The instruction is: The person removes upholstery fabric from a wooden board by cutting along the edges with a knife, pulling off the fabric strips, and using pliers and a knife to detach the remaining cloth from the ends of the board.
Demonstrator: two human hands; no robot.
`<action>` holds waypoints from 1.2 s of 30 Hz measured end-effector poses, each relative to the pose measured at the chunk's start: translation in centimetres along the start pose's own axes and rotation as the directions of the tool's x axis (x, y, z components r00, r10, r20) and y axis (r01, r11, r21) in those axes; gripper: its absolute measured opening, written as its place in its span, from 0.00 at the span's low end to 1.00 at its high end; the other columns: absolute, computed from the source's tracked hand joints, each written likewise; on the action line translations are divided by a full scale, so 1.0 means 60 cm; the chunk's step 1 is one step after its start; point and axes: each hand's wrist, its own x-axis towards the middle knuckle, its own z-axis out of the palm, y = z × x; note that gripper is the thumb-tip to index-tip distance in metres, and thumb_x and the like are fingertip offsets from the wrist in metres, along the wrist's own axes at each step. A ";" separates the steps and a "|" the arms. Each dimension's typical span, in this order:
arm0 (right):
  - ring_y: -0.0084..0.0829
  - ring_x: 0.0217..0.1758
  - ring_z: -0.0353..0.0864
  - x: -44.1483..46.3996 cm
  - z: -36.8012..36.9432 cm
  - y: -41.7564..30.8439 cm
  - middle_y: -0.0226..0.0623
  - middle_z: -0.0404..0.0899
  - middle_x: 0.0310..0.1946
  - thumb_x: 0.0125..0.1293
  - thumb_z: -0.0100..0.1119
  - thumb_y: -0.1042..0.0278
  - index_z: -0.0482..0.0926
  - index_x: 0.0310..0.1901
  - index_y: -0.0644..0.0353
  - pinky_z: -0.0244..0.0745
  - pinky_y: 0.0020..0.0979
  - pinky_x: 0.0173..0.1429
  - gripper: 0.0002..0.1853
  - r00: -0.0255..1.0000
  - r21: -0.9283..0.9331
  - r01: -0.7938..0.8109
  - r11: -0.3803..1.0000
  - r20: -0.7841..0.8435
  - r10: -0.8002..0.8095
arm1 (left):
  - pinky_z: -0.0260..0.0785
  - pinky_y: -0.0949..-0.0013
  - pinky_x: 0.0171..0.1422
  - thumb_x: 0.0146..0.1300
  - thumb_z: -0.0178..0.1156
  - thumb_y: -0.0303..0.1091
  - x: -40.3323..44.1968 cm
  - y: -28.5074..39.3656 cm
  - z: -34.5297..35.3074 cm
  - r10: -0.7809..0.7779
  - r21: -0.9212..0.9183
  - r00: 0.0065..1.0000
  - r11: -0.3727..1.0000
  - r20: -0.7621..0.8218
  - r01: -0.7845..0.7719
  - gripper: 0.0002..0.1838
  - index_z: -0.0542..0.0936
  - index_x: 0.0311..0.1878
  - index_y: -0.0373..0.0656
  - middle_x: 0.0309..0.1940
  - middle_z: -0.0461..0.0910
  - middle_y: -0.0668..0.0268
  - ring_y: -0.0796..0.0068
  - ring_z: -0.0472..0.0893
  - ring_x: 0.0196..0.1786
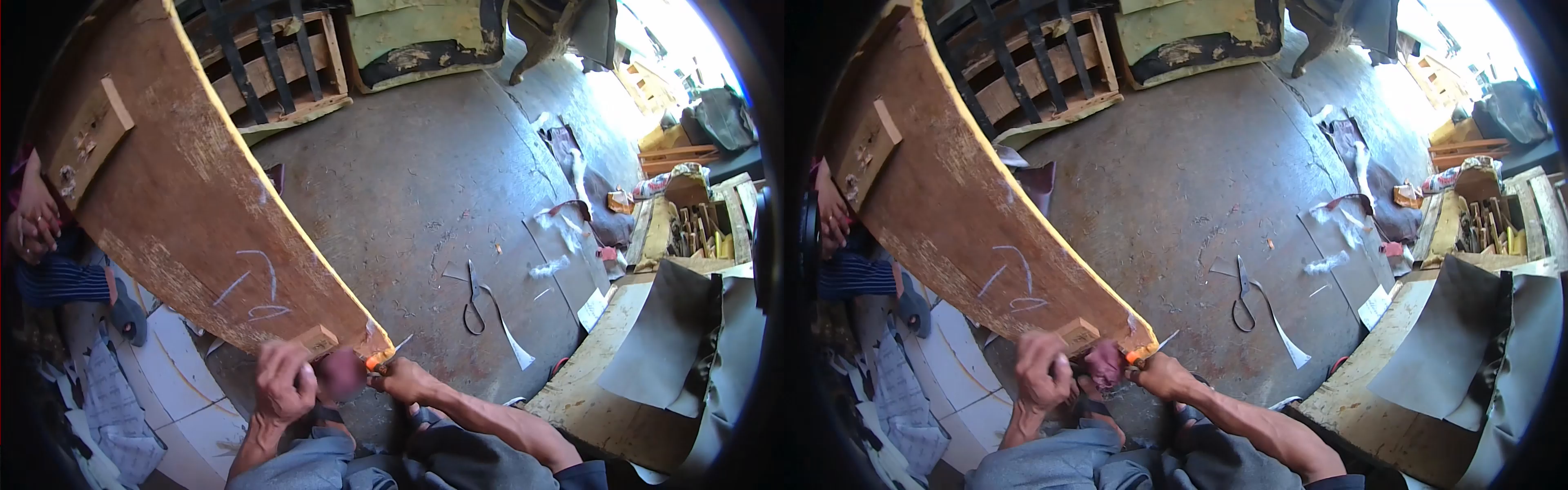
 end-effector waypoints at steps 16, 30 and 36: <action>0.51 0.44 0.82 -0.023 -0.032 0.193 0.44 0.78 0.42 0.59 0.66 0.64 0.81 0.52 0.54 0.80 0.45 0.47 0.18 0.691 -0.271 0.236 0.933 -0.628 -0.357 | 0.53 0.43 0.76 0.62 0.61 0.35 0.043 -0.006 0.021 0.138 0.301 0.990 0.944 0.019 -0.137 0.26 0.75 0.65 0.50 0.68 0.68 0.52 0.45 0.61 0.73; 0.58 0.63 0.71 -0.022 -0.039 0.233 0.59 0.72 0.57 0.55 0.68 0.65 0.78 0.53 0.65 0.69 0.50 0.64 0.24 0.493 -0.344 0.060 0.937 -0.806 -0.328 | 0.61 0.53 0.71 0.67 0.63 0.37 0.124 -0.079 -0.049 0.115 0.433 0.741 0.865 -0.662 0.253 0.23 0.72 0.62 0.38 0.58 0.74 0.53 0.52 0.71 0.64; 0.60 0.48 0.81 -0.010 -0.017 0.214 0.55 0.78 0.44 0.63 0.64 0.57 0.77 0.51 0.63 0.78 0.51 0.50 0.21 0.781 -0.365 0.311 0.878 -0.428 -0.455 | 0.65 0.57 0.71 0.71 0.62 0.45 0.204 -0.307 -0.091 -0.638 -0.990 0.768 0.132 -0.048 0.048 0.27 0.71 0.67 0.41 0.63 0.75 0.64 0.66 0.74 0.66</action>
